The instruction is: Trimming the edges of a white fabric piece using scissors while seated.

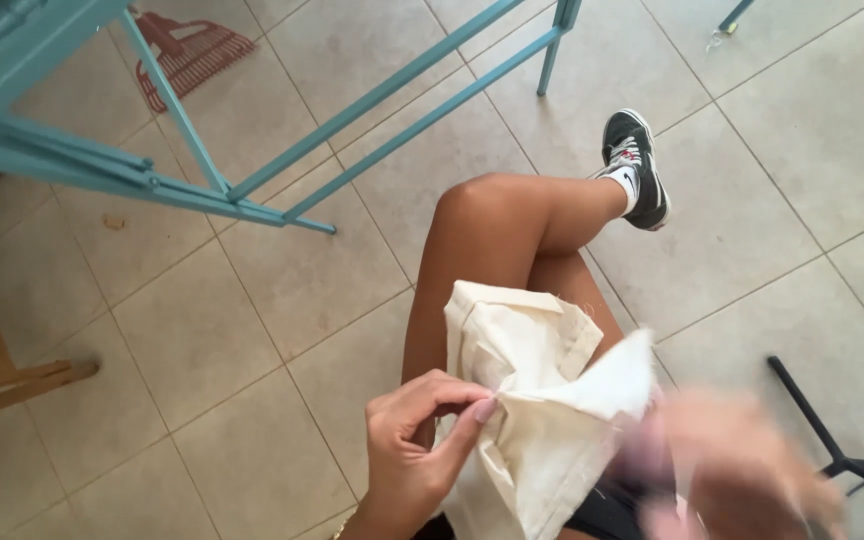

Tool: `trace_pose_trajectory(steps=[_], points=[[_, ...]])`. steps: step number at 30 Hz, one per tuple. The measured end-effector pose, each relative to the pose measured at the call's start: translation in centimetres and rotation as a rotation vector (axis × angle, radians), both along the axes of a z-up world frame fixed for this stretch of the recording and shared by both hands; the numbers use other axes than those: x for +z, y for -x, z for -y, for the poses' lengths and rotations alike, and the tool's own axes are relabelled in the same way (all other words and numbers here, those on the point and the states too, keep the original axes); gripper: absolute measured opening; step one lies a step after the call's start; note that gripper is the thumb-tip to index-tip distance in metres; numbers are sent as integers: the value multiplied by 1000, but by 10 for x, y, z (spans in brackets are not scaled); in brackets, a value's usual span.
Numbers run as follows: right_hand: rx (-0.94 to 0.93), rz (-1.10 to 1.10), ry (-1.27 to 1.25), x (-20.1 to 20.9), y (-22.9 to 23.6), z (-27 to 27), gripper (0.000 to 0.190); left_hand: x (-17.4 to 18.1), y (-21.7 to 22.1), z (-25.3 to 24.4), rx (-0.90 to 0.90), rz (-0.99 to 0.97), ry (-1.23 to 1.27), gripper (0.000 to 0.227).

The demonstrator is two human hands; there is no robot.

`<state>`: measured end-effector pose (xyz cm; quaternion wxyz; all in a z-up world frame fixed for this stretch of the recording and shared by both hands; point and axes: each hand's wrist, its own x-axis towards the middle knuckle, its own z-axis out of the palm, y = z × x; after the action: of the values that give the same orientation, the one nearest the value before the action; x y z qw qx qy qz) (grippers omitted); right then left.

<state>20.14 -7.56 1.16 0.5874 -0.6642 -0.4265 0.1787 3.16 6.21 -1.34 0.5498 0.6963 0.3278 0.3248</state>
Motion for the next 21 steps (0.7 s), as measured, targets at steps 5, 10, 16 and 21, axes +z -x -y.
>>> trace_pose_trajectory(steps=[5, 10, 16, 21], points=[[297, -493, 141, -30, 20, 15, 11, 12, -2, 17, 22, 36, -246, 8], [878, -634, 264, -61, 28, 10, 46, 19, 4, 28, 46, 53, -270, 9], [821, -510, 206, -48, 39, 15, 67, 22, 13, 44, 55, 92, -274, 8], [799, -501, 173, -55, 45, 22, 61, 30, 17, 52, 60, 105, -329, 8]])
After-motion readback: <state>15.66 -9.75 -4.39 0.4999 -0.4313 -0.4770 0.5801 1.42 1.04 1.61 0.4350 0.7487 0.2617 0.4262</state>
